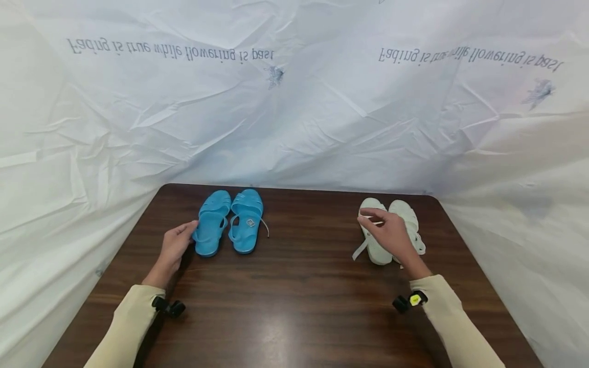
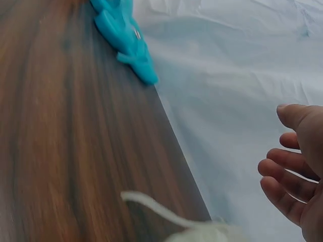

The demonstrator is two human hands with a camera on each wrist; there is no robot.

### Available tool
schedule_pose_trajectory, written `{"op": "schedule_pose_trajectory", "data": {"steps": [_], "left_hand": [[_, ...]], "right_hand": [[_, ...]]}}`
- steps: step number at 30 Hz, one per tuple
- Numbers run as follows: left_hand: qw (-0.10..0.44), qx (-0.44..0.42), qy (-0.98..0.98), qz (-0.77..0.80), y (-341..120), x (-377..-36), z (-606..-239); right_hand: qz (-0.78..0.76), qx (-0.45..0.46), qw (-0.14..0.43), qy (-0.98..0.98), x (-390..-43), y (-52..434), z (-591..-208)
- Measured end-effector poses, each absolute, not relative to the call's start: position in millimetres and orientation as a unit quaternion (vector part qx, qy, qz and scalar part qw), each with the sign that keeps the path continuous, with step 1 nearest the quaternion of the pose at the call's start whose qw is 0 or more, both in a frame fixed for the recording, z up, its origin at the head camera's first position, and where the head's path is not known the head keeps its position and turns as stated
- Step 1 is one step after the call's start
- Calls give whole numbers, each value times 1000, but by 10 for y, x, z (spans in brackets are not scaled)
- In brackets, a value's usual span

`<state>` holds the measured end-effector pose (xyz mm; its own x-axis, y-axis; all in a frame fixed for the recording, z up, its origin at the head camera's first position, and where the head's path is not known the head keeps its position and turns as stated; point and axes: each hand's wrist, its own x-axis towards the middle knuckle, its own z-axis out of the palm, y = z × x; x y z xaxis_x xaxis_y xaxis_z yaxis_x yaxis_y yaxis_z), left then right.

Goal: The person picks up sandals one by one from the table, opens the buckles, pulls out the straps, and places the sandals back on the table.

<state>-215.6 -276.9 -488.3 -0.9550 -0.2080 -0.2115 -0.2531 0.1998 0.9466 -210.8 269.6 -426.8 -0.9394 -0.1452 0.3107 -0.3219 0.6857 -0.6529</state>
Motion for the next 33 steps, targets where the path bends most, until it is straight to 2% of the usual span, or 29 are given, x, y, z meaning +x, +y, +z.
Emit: {"op": "schedule_pose_trajectory", "data": {"steps": [3,6,9,12,15,22,28,33], "left_hand": [[-27,-157,783,601,-2700,-2141,-4837],[-122,-141,809,558,-2540,-2112,-4750],[-218,-69,822,522,-2283,-2077,-4637],[-254,36,810,527,-1960,-2050,-4547],[-228,110,798,548,-1602,-2023,-4503],[-105,200,795,563,-769,-2043,-4585],[-26,253,779,574,-104,-2202,-4765],[27,268,781,563,368,-2289,-4905]], "right_hand": [[357,115,122,-919,-2102,2857,-4248],[333,108,126,-928,-2094,3013,-4245],[309,106,131,-936,-2088,3162,-4264],[296,103,138,-940,-2094,3284,-4294],[293,100,138,-941,-2114,3367,-4330],[263,109,111,-952,-2162,3447,-4387],[226,145,77,-960,-2239,3472,-4476],[195,183,76,-961,-2270,3454,-4490]]}}
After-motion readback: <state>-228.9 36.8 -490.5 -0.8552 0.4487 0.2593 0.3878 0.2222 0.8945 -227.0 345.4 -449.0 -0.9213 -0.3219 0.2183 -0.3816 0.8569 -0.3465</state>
